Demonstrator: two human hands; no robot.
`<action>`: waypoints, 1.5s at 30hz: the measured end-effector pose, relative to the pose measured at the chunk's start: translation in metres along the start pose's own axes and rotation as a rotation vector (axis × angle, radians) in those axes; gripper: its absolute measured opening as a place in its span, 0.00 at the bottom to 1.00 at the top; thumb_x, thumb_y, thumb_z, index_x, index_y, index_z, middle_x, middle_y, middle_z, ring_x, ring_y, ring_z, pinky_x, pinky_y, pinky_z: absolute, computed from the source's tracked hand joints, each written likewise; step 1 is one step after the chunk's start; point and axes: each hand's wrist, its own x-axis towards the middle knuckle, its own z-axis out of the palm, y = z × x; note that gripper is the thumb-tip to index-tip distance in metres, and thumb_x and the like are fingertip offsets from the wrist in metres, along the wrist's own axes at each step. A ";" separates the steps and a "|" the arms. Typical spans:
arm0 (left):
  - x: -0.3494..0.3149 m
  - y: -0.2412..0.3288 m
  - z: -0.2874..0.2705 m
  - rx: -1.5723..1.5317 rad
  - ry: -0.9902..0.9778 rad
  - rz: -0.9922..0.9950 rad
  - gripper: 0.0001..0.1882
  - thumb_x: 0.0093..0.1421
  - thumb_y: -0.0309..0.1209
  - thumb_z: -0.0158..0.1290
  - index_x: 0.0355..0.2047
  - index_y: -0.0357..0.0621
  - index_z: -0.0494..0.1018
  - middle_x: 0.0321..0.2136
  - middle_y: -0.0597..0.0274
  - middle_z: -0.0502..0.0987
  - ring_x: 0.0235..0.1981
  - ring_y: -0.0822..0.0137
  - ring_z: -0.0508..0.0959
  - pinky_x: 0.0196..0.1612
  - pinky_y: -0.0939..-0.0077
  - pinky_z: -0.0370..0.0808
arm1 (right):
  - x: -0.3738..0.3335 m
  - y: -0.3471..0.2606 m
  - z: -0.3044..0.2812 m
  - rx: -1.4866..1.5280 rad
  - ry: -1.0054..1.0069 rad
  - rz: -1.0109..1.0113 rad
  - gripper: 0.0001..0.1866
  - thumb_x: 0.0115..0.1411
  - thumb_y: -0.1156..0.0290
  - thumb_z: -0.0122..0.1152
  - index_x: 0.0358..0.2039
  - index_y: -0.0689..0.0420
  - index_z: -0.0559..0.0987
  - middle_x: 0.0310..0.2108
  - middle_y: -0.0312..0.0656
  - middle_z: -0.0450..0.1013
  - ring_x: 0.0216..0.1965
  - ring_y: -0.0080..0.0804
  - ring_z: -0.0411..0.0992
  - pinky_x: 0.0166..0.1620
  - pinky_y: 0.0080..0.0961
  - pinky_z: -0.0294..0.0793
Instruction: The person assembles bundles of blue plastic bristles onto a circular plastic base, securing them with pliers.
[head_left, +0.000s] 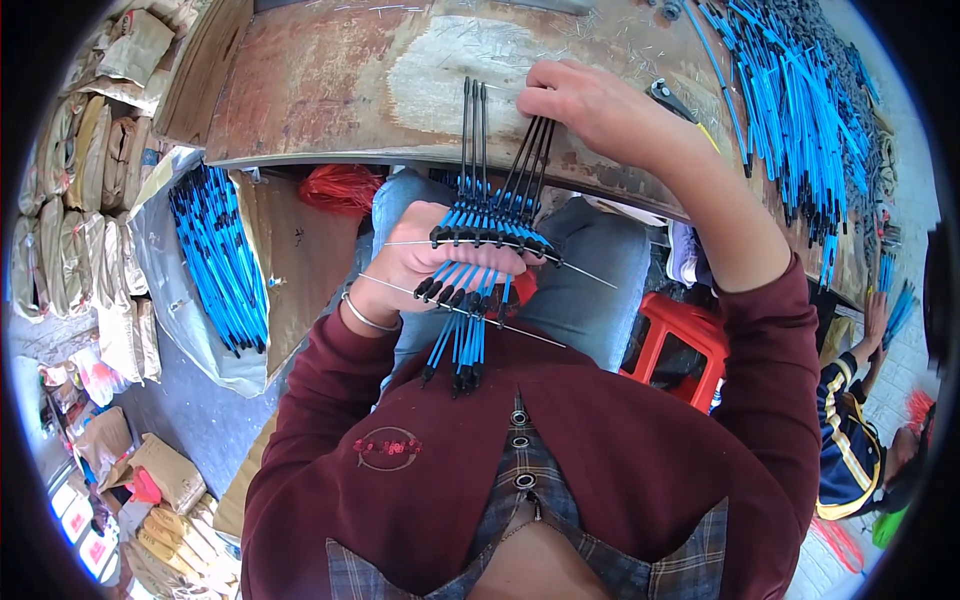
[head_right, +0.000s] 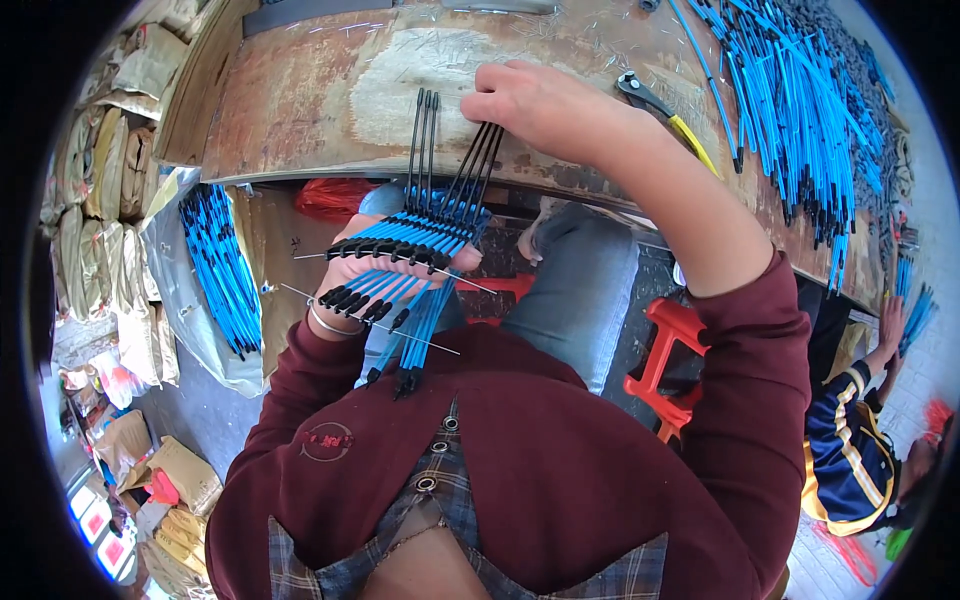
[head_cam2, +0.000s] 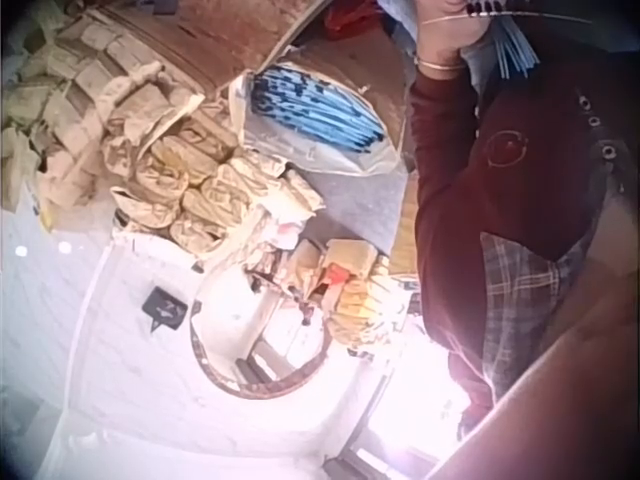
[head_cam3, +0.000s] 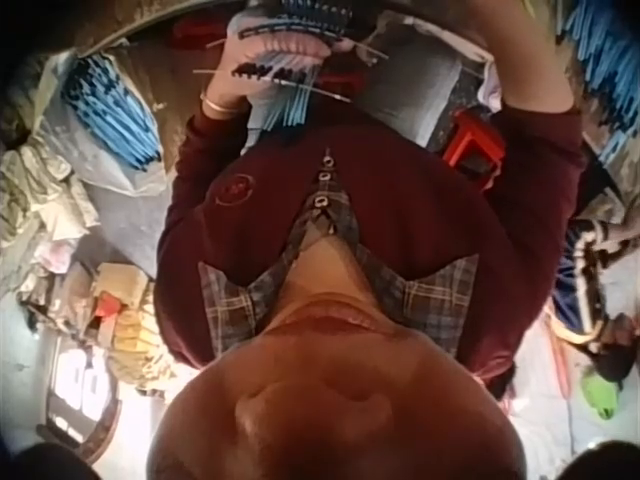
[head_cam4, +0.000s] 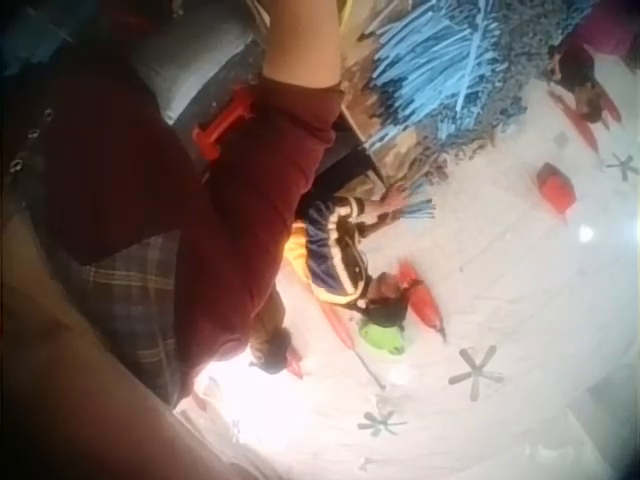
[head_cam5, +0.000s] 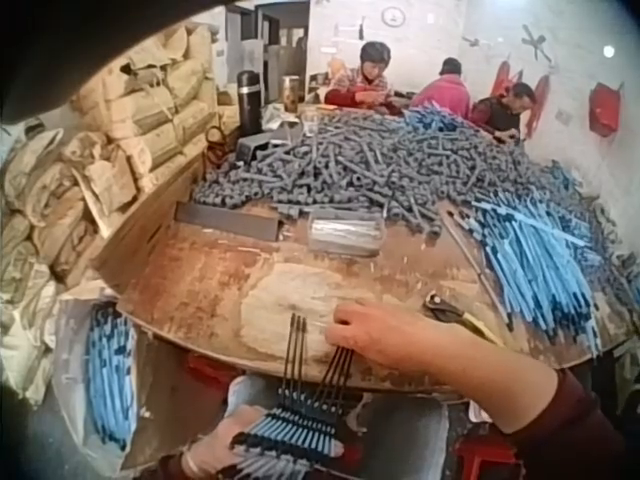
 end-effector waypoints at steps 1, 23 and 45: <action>0.001 0.001 0.001 0.038 -0.014 0.032 0.20 0.56 0.38 0.50 0.33 0.27 0.74 0.34 0.45 0.76 0.37 0.60 0.77 0.43 0.73 0.74 | 0.001 0.001 0.001 -0.004 -0.002 -0.003 0.08 0.50 0.78 0.46 0.33 0.58 0.69 0.36 0.45 0.66 0.41 0.45 0.66 0.43 0.33 0.67; 0.003 0.002 -0.012 0.093 0.046 0.002 0.12 0.57 0.30 0.48 0.32 0.30 0.74 0.30 0.51 0.78 0.31 0.64 0.79 0.35 0.77 0.76 | 0.020 -0.001 0.003 -0.099 -0.003 0.014 0.16 0.50 0.79 0.46 0.41 0.53 0.69 0.35 0.44 0.66 0.40 0.42 0.67 0.41 0.31 0.69; -0.004 0.003 -0.006 0.242 0.062 0.111 0.06 0.52 0.23 0.54 0.32 0.37 0.74 0.29 0.55 0.78 0.30 0.64 0.79 0.34 0.77 0.76 | 0.024 -0.017 0.001 -0.186 -0.076 0.079 0.11 0.51 0.77 0.46 0.36 0.52 0.67 0.32 0.45 0.63 0.37 0.43 0.68 0.38 0.34 0.70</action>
